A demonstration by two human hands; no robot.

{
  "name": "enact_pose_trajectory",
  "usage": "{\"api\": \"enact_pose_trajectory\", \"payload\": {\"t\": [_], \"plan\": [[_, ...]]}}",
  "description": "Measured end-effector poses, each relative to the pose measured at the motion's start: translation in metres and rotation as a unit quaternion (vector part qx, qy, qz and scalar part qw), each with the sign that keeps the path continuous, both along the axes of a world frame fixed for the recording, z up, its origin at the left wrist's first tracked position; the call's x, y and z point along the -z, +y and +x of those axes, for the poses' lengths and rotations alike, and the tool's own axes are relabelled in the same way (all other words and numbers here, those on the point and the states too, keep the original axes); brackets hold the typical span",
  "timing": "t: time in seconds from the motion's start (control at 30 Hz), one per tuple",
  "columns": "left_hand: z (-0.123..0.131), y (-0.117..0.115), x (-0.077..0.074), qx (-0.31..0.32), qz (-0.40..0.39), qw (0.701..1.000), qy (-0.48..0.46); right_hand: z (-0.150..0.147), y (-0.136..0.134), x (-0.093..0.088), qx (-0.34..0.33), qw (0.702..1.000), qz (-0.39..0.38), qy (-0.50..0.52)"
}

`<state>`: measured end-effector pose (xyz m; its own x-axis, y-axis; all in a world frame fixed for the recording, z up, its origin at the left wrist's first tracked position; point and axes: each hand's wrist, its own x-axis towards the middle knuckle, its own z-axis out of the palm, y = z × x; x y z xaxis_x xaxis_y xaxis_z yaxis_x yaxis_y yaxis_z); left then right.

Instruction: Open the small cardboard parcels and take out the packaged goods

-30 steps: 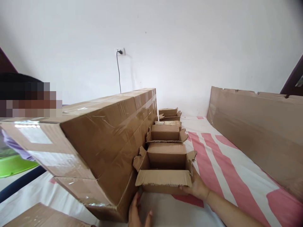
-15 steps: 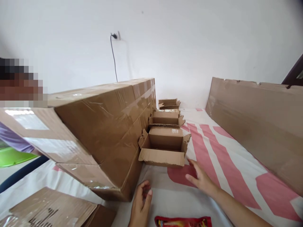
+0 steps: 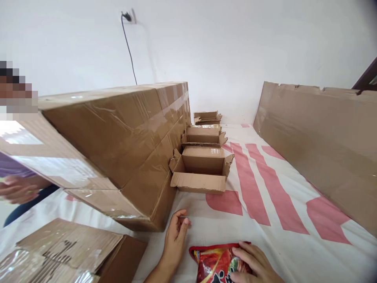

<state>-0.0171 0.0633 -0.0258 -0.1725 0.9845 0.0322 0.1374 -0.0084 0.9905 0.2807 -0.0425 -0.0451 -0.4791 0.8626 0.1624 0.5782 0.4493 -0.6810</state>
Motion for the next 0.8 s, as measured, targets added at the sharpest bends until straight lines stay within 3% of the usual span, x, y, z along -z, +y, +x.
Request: {"api": "enact_pose_trajectory", "payload": {"t": [0.07,0.17,0.27,0.33,0.43,0.6,0.8], "plan": [[-0.002,0.003,-0.003,-0.025,-0.004,1.0,-0.017,-0.01,0.015,-0.01,-0.035,0.999,0.022,-0.01],[-0.006,0.008,-0.004,-0.055,-0.009,0.998,-0.031,-0.026,0.047,-0.039,-0.064,0.997,0.038,-0.026],[-0.009,0.011,0.0,-0.078,0.01,0.995,-0.054,-0.049,0.088,-0.052,-0.012,0.996,0.084,-0.036],[-0.009,0.011,0.003,-0.087,0.049,0.992,-0.079,-0.064,0.113,-0.044,0.099,0.985,0.139,-0.021],[-0.008,0.008,0.003,-0.068,0.107,0.991,-0.041,-0.079,0.138,-0.024,0.167,0.972,0.164,-0.01],[-0.004,0.004,-0.001,-0.09,0.146,0.976,0.134,-0.08,0.139,-0.008,0.159,0.973,0.169,0.006],[-0.004,0.006,0.003,-0.086,0.12,0.978,0.151,-0.074,0.137,-0.014,0.13,0.975,0.173,0.039]]}}
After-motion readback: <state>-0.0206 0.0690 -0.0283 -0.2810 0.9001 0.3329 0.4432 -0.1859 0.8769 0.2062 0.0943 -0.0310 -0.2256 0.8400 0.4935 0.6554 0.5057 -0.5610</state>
